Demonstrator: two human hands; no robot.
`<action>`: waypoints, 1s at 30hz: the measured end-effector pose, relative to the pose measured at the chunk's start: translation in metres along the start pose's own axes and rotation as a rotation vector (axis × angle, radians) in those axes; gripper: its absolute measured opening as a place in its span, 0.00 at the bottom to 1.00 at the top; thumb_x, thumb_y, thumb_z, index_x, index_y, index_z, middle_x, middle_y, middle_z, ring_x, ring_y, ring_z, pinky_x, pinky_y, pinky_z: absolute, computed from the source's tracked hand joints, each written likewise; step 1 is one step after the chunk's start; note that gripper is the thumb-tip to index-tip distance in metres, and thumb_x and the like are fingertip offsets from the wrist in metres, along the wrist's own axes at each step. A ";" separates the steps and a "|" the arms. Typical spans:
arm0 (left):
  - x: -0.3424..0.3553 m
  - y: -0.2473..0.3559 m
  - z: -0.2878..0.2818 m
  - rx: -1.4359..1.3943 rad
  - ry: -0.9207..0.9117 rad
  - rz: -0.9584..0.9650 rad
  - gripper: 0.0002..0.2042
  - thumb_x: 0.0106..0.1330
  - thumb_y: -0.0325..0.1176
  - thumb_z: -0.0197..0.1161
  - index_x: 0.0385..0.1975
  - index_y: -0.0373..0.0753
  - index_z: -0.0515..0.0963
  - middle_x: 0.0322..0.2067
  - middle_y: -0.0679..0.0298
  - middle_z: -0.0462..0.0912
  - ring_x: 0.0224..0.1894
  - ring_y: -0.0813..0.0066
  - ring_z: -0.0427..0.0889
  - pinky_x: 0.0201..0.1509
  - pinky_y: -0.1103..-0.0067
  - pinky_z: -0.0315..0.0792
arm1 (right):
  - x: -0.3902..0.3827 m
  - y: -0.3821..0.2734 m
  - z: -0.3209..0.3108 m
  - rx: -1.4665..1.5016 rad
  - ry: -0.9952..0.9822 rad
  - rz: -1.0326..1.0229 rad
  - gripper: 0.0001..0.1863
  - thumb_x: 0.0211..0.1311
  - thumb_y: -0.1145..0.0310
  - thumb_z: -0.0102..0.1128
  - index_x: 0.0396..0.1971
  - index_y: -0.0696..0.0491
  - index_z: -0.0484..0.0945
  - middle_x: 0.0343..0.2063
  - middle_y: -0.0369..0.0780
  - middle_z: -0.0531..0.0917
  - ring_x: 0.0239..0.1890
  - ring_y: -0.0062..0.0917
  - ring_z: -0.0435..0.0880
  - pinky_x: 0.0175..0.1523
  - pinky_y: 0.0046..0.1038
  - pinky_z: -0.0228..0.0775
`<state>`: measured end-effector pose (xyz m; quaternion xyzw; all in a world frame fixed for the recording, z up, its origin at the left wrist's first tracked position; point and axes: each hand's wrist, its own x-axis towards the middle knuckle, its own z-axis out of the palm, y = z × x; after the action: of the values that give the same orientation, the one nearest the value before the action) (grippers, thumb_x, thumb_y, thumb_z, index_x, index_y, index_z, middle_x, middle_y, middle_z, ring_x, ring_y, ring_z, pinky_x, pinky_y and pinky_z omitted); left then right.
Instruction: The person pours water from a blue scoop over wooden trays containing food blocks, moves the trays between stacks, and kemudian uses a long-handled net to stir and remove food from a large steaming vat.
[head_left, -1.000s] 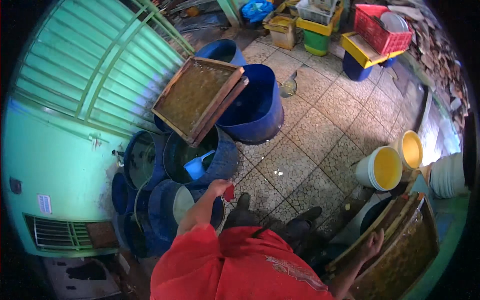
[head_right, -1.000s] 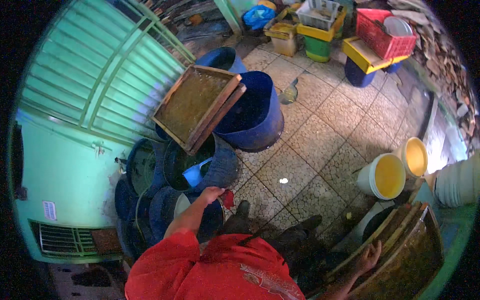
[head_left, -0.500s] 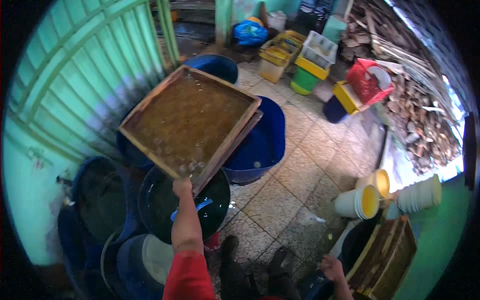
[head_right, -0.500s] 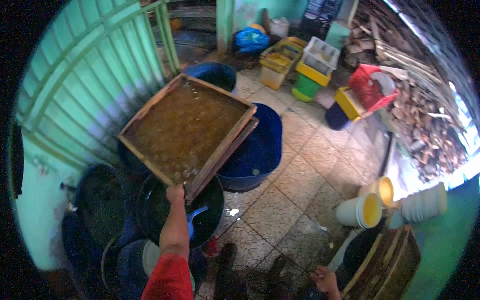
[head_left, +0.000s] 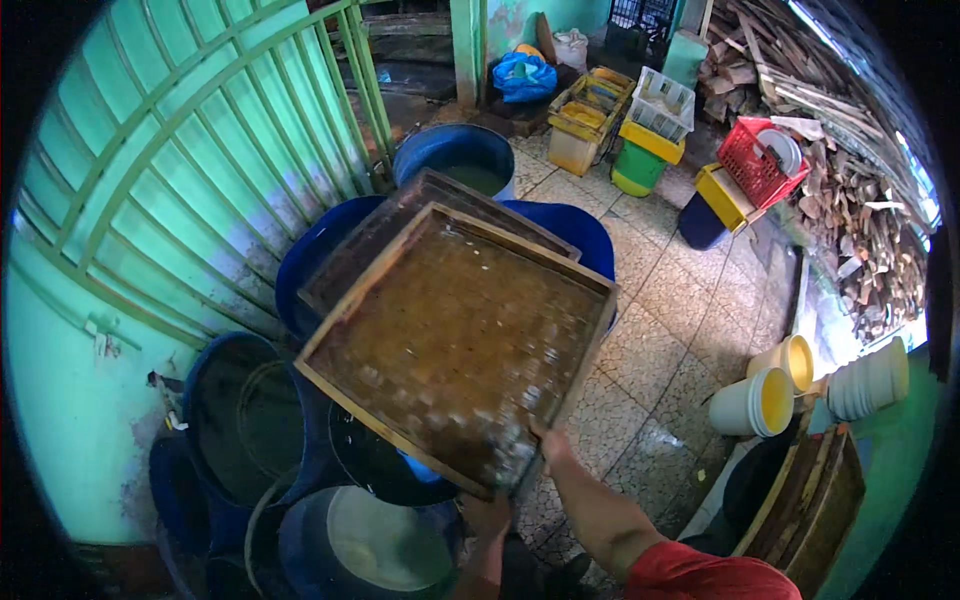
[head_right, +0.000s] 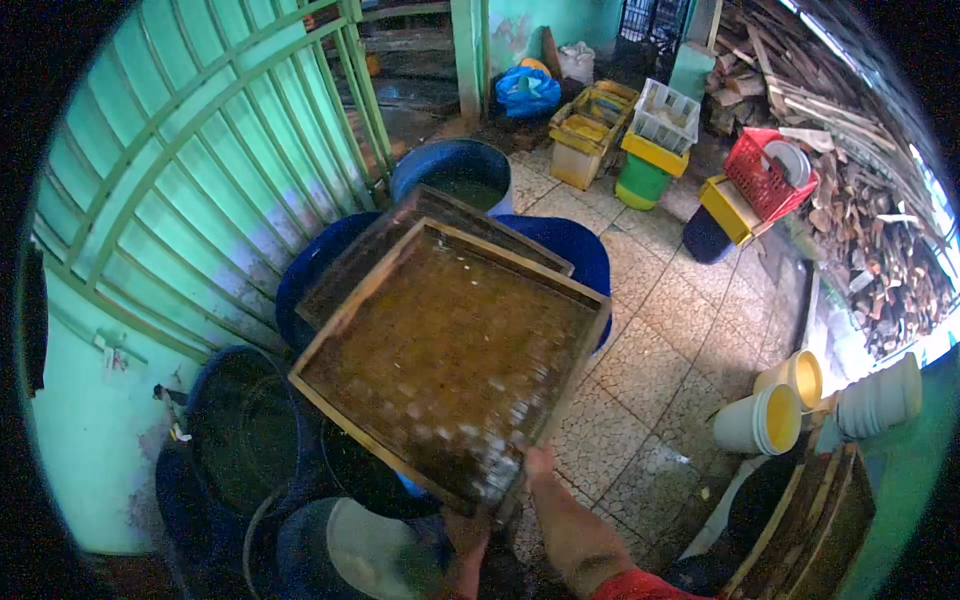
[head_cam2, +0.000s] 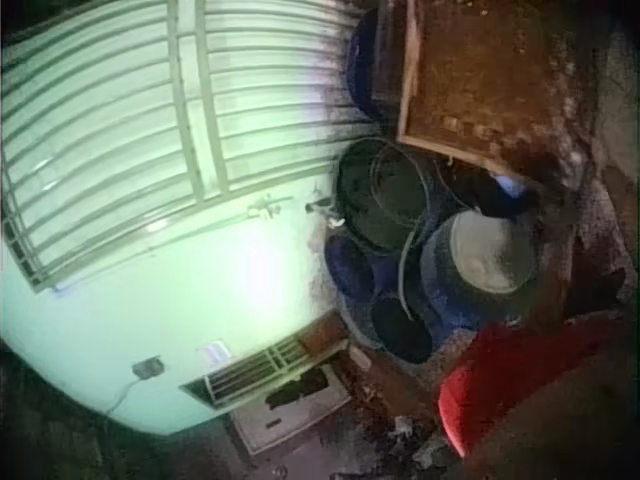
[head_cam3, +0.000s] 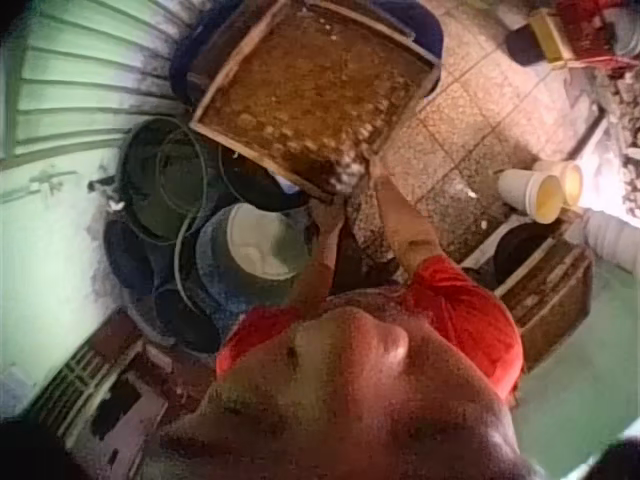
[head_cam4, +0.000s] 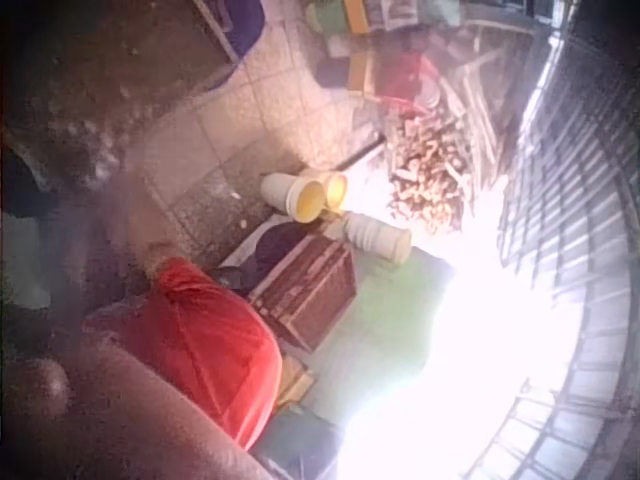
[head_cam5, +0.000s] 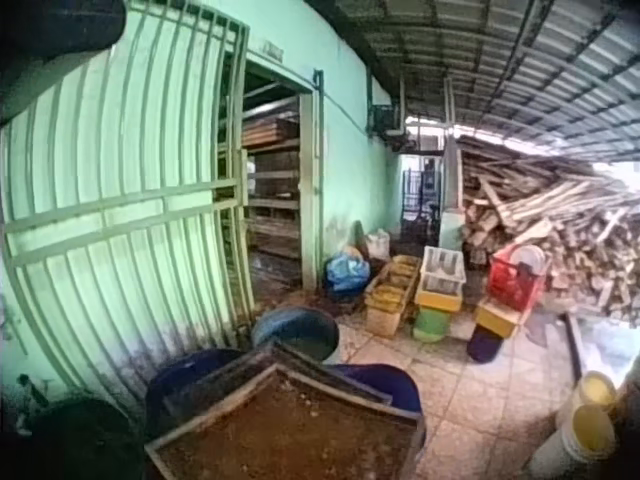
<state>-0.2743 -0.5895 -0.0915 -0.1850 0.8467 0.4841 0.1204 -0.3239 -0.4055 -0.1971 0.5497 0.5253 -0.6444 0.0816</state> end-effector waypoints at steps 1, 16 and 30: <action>-0.014 0.001 -0.005 -0.030 -0.039 0.016 0.29 0.55 0.38 0.62 0.53 0.31 0.62 0.41 0.47 0.74 0.41 0.50 0.76 0.41 0.59 0.71 | 0.012 0.021 -0.016 -0.045 -0.091 0.079 0.38 0.59 0.59 0.58 0.64 0.57 0.51 0.54 0.52 0.68 0.50 0.38 0.74 0.53 0.43 0.67; 0.074 -0.051 -0.053 -0.679 0.205 -0.425 0.18 0.58 0.27 0.60 0.48 0.31 0.68 0.40 0.55 0.76 0.38 0.60 0.76 0.41 0.69 0.69 | -0.098 0.126 -0.215 0.390 -0.038 -0.283 0.03 0.42 0.77 0.54 0.16 0.58 0.76 0.19 0.42 0.77 0.28 0.32 0.75 0.37 0.34 0.68; -0.232 -0.122 0.171 -0.516 -0.814 -0.848 0.10 0.58 0.34 0.61 0.35 0.36 0.75 0.30 0.64 0.76 0.34 0.68 0.76 0.38 0.69 0.70 | -0.393 0.136 -0.494 0.072 0.590 -0.419 0.45 0.47 0.80 0.55 0.68 0.52 0.47 0.48 0.45 0.71 0.40 0.32 0.73 0.37 0.28 0.68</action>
<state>-0.0078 -0.4521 -0.1832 -0.3281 0.4431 0.6141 0.5648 0.2269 -0.2715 0.1120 0.5949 0.6046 -0.4787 -0.2267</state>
